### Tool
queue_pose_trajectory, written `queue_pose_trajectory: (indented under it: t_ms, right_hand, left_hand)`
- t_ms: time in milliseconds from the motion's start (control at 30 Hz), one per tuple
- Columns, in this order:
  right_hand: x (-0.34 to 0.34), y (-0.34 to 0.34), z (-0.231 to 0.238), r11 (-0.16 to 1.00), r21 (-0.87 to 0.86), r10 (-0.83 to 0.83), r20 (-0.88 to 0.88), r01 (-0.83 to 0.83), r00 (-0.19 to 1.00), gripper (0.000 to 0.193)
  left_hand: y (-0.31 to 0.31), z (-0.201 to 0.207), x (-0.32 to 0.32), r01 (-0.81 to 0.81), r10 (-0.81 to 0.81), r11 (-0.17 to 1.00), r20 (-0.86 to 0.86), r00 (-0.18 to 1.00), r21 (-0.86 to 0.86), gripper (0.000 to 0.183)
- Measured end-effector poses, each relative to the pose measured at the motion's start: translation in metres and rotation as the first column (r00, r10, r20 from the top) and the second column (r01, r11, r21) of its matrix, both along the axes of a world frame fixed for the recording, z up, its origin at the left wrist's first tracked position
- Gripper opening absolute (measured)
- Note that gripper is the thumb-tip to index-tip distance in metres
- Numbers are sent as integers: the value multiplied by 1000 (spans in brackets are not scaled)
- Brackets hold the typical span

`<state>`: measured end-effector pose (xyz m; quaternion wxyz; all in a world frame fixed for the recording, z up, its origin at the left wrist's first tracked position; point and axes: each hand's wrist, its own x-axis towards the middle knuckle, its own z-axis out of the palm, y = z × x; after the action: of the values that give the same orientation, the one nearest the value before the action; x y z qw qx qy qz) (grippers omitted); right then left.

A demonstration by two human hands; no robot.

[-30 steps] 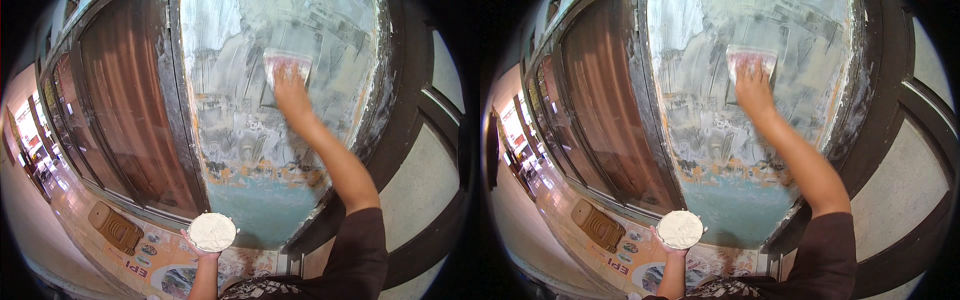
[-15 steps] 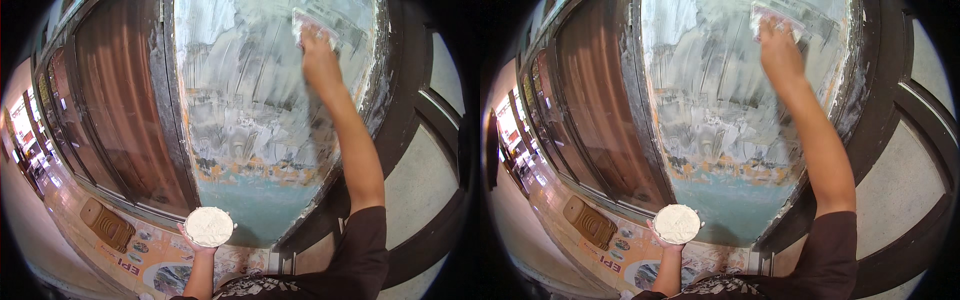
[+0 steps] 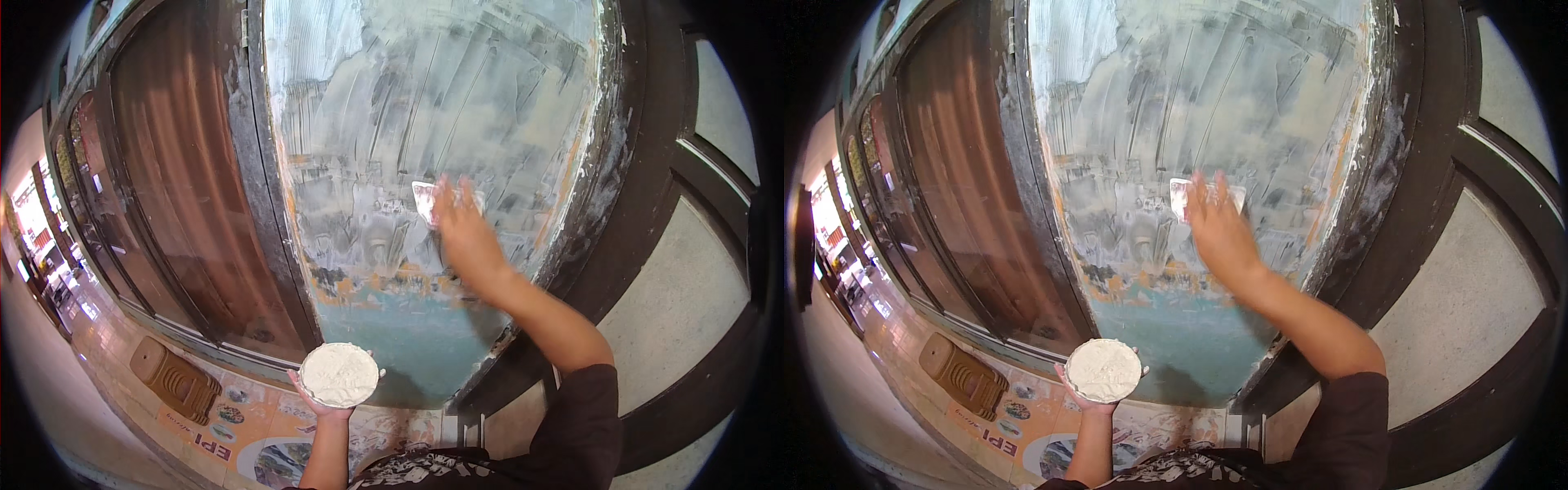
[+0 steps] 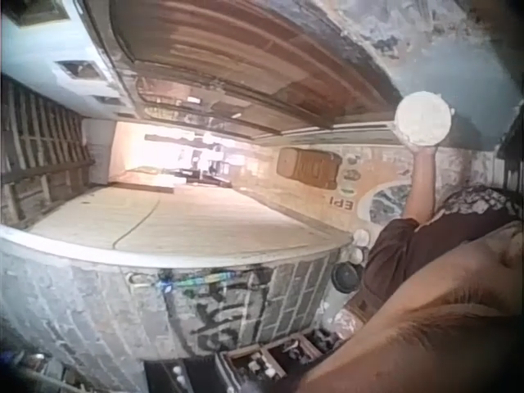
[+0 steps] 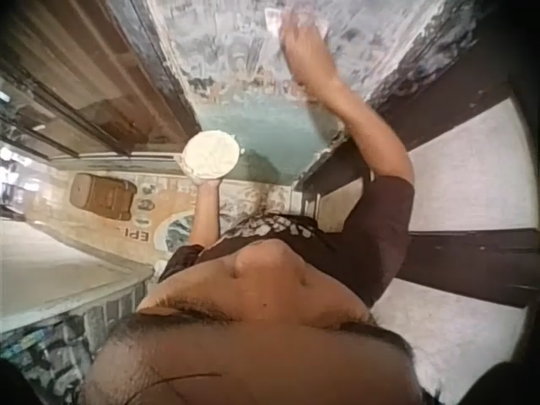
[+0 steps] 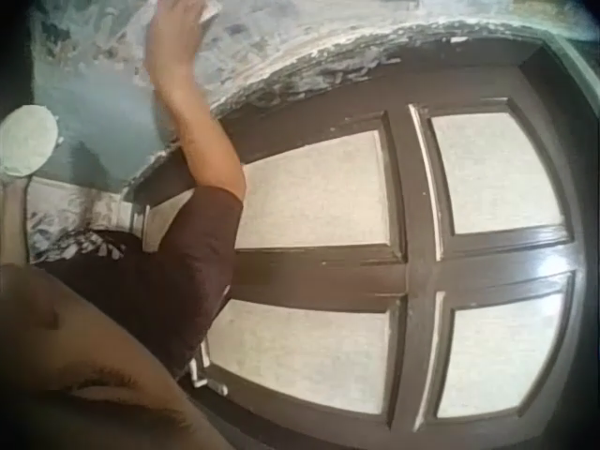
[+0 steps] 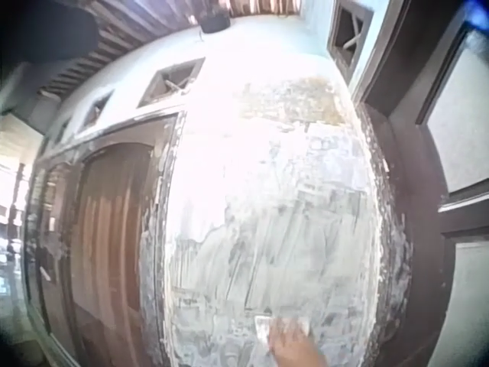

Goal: Applying and smoothing putty on a wall using a spatula.

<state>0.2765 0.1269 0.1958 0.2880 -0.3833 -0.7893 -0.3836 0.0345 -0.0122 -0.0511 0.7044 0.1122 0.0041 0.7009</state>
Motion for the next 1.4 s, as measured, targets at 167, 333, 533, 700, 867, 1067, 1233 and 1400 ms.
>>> queue_pose_trajectory:
  t_ms: [167, 333, 533, 700, 867, 1067, 1233, 1400]
  right_hand:
    - [9, -12, 158, 900, 431, 166, -224, -55, 960, 46]
    - [29, 45, 217, 828, 535, -79, -184, 167, 980, 40]
    - [-20, 49, 43, 954, 230, -229, 159, 190, 960, 51]
    - [-32, -1, 2, 987, -103, 136, 123, -124, 983, 48]
    - [1, 14, 180, 931, 358, 124, -114, -76, 986, 50]
    - [-7, 56, 119, 969, 245, -18, -91, 40, 996, 48]
    - [-28, 15, -56, 988, -125, 101, 121, -86, 987, 53]
    - [-13, 3, 62, 997, 14, 75, -71, -74, 995, 57]
  left_hand:
    - [1, 4, 1, 5, -5, 1000, 61, 998, 7, 99]
    - [9, 7, 0, 27, -27, 1000, 79, 997, 6, 100]
    - [22, 7, -27, 30, -30, 999, 35, 999, 13, 100]
    - [37, 16, -50, 9, -9, 1000, 2, 1000, -5, 98]
    - [49, 31, -58, 73, -73, 997, 14, 997, -13, 98]
    - [53, 31, -63, 160, -160, 987, 19, 987, 3, 97]
    - [54, 32, -71, 195, -195, 981, 25, 980, -8, 98]
    - [57, 53, -91, 172, -172, 984, 0, 985, 46, 99]
